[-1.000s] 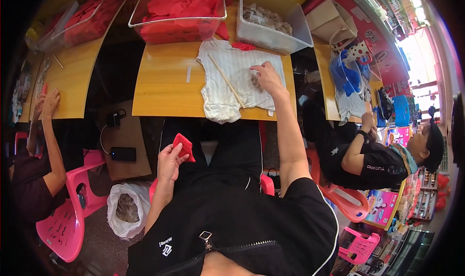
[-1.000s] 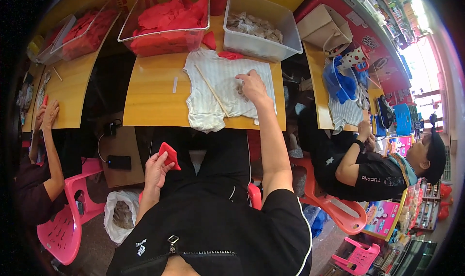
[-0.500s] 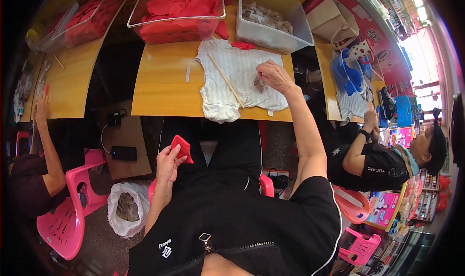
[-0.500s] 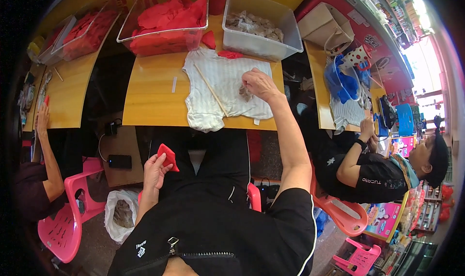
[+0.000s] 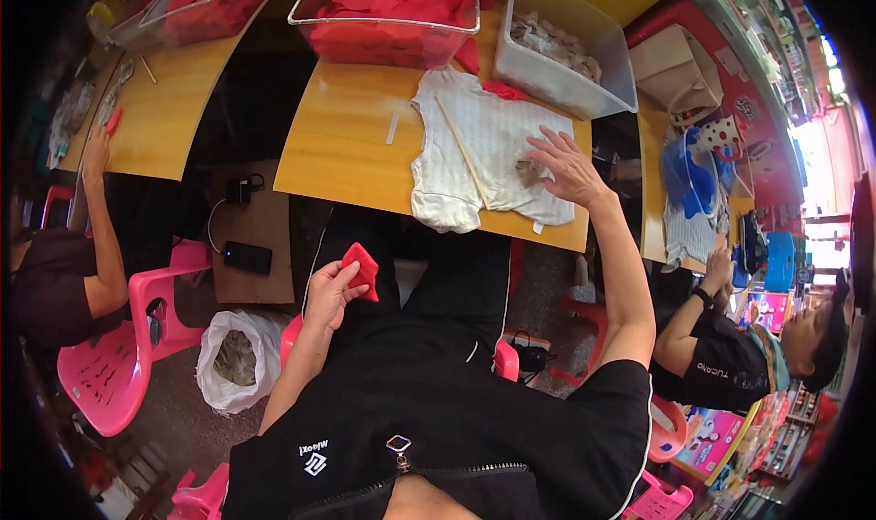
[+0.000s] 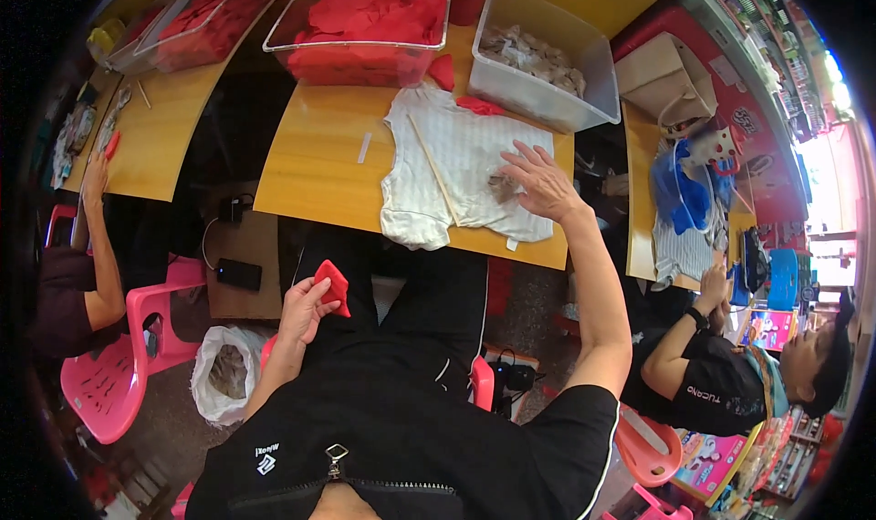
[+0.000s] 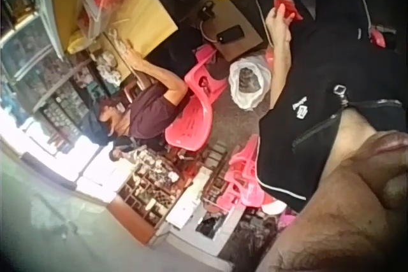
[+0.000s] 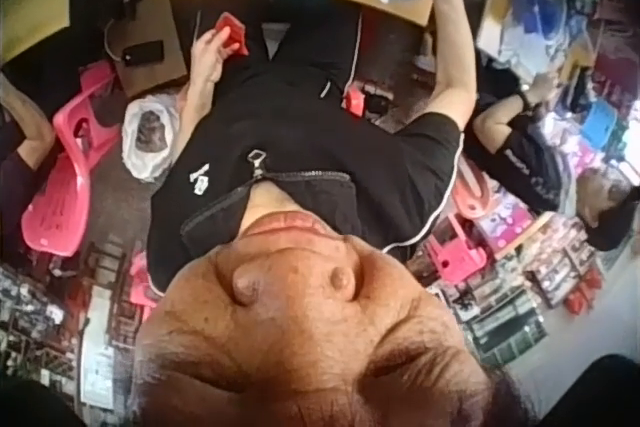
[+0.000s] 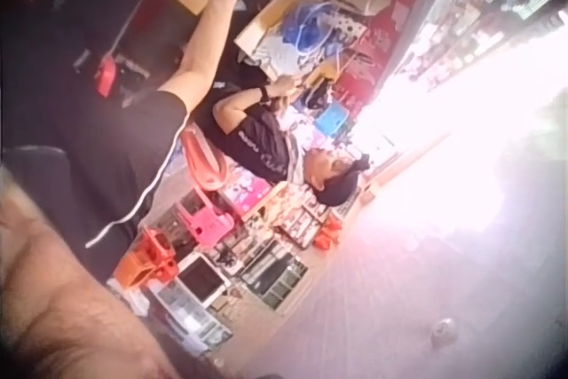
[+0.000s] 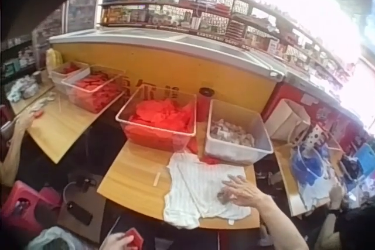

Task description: Assembling small decorative items using red fabric pieces and a wooden stick.

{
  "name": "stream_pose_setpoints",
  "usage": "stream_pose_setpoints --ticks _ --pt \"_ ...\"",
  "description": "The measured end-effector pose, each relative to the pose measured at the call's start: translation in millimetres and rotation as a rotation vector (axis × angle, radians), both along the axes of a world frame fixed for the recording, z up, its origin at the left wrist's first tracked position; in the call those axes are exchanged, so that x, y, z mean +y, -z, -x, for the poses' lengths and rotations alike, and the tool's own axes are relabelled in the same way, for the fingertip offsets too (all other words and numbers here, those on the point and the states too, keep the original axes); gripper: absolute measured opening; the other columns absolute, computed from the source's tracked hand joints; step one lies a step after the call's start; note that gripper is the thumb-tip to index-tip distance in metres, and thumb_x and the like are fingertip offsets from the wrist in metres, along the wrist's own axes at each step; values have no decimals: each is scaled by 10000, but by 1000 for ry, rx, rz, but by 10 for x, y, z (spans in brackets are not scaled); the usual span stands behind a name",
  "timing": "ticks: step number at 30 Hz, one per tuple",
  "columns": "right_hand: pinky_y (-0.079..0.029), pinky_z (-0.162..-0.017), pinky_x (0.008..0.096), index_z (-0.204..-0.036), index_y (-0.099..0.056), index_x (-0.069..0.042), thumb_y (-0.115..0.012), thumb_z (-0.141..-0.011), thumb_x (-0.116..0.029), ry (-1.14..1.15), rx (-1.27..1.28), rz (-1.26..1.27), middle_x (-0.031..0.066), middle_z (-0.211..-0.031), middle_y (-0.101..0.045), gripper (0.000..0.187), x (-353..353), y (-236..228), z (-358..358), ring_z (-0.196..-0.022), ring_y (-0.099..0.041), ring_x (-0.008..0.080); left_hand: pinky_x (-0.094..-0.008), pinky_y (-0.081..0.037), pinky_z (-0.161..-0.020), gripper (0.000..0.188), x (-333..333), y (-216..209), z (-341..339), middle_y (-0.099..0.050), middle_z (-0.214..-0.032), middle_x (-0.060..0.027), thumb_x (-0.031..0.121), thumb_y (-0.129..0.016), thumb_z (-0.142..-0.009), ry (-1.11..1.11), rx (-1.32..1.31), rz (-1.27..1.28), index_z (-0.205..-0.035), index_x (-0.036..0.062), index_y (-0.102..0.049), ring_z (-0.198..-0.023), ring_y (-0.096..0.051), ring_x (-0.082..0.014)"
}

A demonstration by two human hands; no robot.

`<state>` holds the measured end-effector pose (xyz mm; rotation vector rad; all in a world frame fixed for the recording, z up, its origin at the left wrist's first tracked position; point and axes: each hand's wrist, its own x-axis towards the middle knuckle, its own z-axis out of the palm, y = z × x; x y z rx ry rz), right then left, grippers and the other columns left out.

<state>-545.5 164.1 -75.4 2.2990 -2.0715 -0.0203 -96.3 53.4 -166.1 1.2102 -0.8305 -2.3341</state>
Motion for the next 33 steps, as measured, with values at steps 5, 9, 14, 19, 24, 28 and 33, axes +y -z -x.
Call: stream_pose_setpoints --ticks 5,9,14,19,24,28,33 --pt "-317 -1061 437 -1015 -584 -98 -660 -647 -115 108 -16 -133 110 -1105 -616 376 -118 84 84 -1108 -547 269 -265 -570 -649 118 -17 -49 -24 -669 -886 -68 143 -630 -886 -52 2 -2 -914 29 -616 -759 -659 -136" --pt "-389 -983 429 -965 -607 -59 -651 -690 -205 213 -50 -152 146 -1065 -627 315 -113 138 56 -1014 -586 302 -268 -570 -654 112 -86 -71 8 -670 -892 -70 137 -629 -886 -49 16 18 -920 31 -617 -771 -662 -141" --pt "-470 -845 445 -978 -619 26 -635 -755 -412 699 -292 -106 217 -1067 -609 492 -114 272 -199 -1014 -578 355 -267 -568 -657 117 -107 -65 12 -670 -893 -69 144 -632 -886 -57 6 15 -925 35 -617 -778 -663 -142" --pt "-462 -856 435 -1047 -618 38 -658 -737 -511 917 -455 87 240 -1058 -614 631 -142 447 -194 -1006 -587 367 -267 -564 -664 128 -172 -87 58 -667 -911 -68 144 -623 -891 -36 36 12 -954 33 -609 -786 -661 -141" --pt "-480 -781 422 -940 -629 52 -692 -715 -474 912 -496 61 248 -899 -649 575 -256 475 -274 -878 -626 366 -270 -562 -682 161 -301 -227 85 -663 -946 -70 146 -618 -892 -109 77 1 -1000 28 -607 -815 -657 -140" --pt "-473 -754 422 -919 -617 50 -732 -697 -415 930 -584 -23 227 -882 -648 528 -237 367 -417 -875 -618 371 -275 -562 -686 174 -422 -289 115 -666 -945 -71 142 -623 -886 -111 129 18 -1014 25 -608 -808 -657 -144" --pt "-463 -779 408 -963 -595 36 -734 -710 -385 827 -471 295 217 -924 -642 510 -103 587 -624 -879 -605 368 -279 -565 -688 170 -474 -248 114 -673 -929 -72 139 -635 -878 -118 191 -15 -1005 27 -618 -796 -661 -142"
